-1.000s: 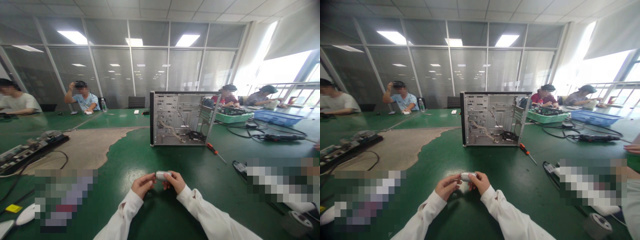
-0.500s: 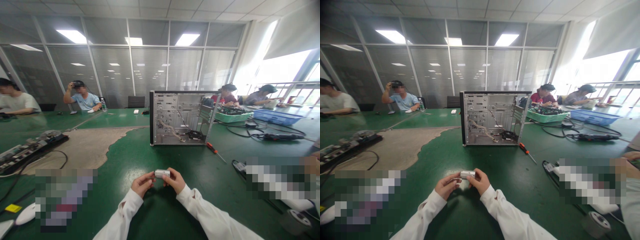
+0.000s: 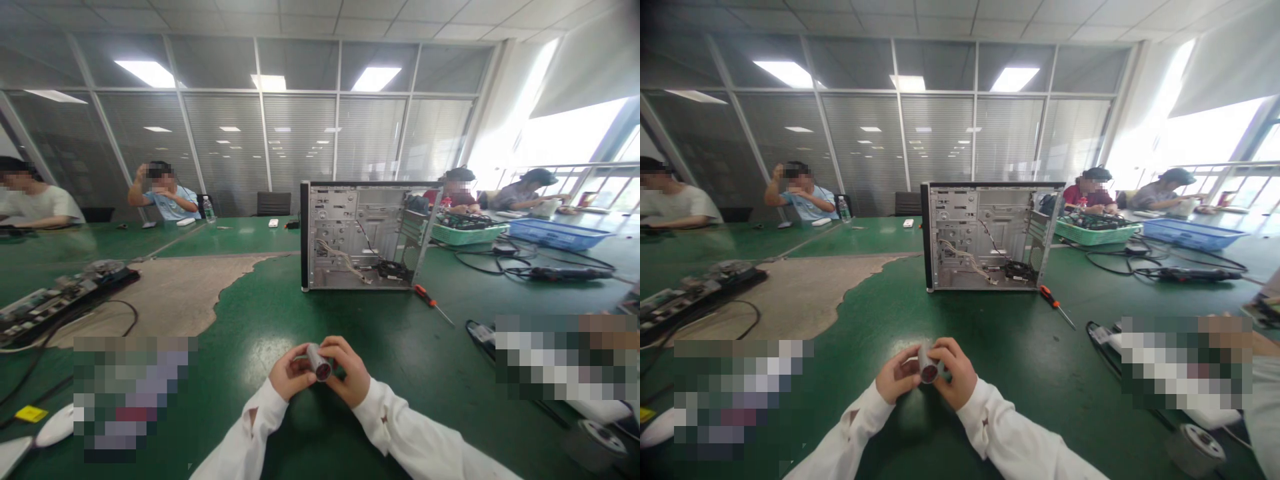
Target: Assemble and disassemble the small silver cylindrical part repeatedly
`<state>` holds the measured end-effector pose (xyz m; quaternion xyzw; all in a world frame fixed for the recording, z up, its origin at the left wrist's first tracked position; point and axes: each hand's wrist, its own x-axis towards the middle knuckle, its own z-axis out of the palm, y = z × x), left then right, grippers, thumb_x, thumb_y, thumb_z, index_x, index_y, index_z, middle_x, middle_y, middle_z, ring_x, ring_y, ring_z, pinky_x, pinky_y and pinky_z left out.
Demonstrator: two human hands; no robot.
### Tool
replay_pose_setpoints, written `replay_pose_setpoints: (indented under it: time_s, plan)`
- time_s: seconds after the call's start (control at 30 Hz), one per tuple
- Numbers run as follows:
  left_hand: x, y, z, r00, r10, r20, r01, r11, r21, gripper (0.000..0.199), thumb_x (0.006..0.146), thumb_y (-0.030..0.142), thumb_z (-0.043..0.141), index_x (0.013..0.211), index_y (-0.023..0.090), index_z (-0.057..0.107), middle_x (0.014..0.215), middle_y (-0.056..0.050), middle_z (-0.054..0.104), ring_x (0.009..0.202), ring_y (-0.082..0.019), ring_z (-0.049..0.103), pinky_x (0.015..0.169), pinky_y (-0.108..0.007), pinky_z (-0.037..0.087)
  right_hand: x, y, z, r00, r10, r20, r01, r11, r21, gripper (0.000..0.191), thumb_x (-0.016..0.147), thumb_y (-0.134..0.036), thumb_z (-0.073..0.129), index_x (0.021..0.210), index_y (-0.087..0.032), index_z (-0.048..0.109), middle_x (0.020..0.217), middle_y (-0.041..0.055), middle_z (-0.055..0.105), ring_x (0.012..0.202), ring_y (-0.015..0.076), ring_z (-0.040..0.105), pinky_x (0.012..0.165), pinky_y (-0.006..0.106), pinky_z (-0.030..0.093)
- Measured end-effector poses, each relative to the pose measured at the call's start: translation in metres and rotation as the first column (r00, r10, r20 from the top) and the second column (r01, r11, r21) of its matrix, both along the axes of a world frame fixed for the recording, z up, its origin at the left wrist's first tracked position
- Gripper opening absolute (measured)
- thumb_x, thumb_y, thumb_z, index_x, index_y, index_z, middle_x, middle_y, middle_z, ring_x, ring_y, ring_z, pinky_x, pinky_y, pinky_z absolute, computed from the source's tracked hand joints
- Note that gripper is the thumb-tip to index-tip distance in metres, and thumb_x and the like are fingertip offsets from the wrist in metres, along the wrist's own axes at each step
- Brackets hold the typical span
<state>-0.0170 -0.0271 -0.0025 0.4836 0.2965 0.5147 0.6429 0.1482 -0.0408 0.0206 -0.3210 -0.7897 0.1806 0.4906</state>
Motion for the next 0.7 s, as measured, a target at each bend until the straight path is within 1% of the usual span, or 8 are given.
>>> replay_pose_setpoints:
  time_s: [0.1,0.23,0.33,0.47,0.53,0.6,0.7]
  plan:
    - [-0.001,-0.002,0.002,1.000,-0.021,0.010,0.021,0.999,-0.031,0.058,0.042,0.025,0.076,0.094,0.015,0.054,0.084,-0.006,0.061,0.075,-0.018,0.057,0.069,-0.032,0.045,0.000,-0.006,0.004,0.997,-0.005,0.075,0.003,1.000,0.029,0.032,0.067,-0.016,0.051,0.098,-0.021,0.050,0.098,0.0070,0.045,0.081,0.0146,0.050,0.068,0.026,0.044]
    - [-0.003,-0.001,0.002,0.998,-0.056,0.002,0.057,0.998,-0.032,0.054,0.044,0.028,0.075,0.092,0.015,0.056,0.088,-0.005,0.060,0.079,-0.019,0.057,0.071,-0.033,0.044,0.000,-0.010,0.010,0.996,-0.016,0.092,0.014,1.000,0.024,0.033,0.067,-0.017,0.051,0.100,-0.021,0.049,0.097,0.0071,0.045,0.083,0.0155,0.050,0.070,0.026,0.044]
    - [-0.004,0.002,-0.001,0.994,-0.106,-0.031,0.105,0.994,-0.032,0.051,0.047,0.035,0.072,0.091,0.013,0.058,0.084,-0.007,0.061,0.079,-0.021,0.057,0.071,-0.034,0.044,0.001,-0.011,0.014,0.996,-0.004,0.088,0.003,1.000,0.019,0.034,0.068,-0.020,0.052,0.101,-0.021,0.049,0.096,0.0073,0.046,0.083,0.0158,0.050,0.067,0.025,0.045]
    - [-0.005,0.004,-0.005,0.988,-0.146,-0.046,0.142,0.986,-0.089,0.051,0.049,0.040,0.070,0.089,0.011,0.058,0.080,-0.008,0.062,0.077,-0.023,0.057,0.067,-0.036,0.045,0.001,-0.013,0.017,0.997,0.031,0.076,-0.031,0.999,-0.009,0.034,0.069,-0.023,0.052,0.103,-0.021,0.048,0.096,0.0073,0.047,0.079,0.0148,0.051,0.060,0.023,0.045]
    - [-0.004,0.003,-0.004,0.991,-0.122,-0.048,0.118,0.991,-0.069,0.051,0.048,0.038,0.071,0.089,0.012,0.057,0.083,-0.008,0.061,0.077,-0.022,0.057,0.068,-0.036,0.045,0.001,-0.013,0.016,0.996,0.040,0.077,-0.038,0.999,-0.017,0.036,0.068,-0.022,0.052,0.104,-0.021,0.048,0.097,0.0075,0.046,0.081,0.0153,0.050,0.062,0.024,0.045]
    - [-0.003,0.001,-0.003,0.996,-0.079,-0.050,0.078,0.997,-0.021,0.053,0.046,0.036,0.072,0.091,0.012,0.054,0.086,-0.008,0.059,0.078,-0.021,0.057,0.070,-0.035,0.044,0.000,-0.012,0.014,0.997,0.038,0.069,-0.037,0.999,-0.021,0.040,0.067,-0.018,0.052,0.106,-0.021,0.046,0.100,0.0081,0.045,0.085,0.0164,0.049,0.064,0.024,0.045]
    - [0.000,-0.003,0.000,0.997,0.019,-0.071,-0.015,0.998,0.057,0.056,0.047,0.032,0.072,0.094,0.013,0.048,0.087,-0.007,0.056,0.077,-0.020,0.057,0.070,-0.034,0.045,-0.002,-0.009,0.008,0.999,0.030,0.019,-0.029,0.998,-0.048,0.047,0.065,-0.017,0.053,0.111,-0.020,0.040,0.105,0.0092,0.043,0.083,0.0163,0.049,0.063,0.025,0.046]
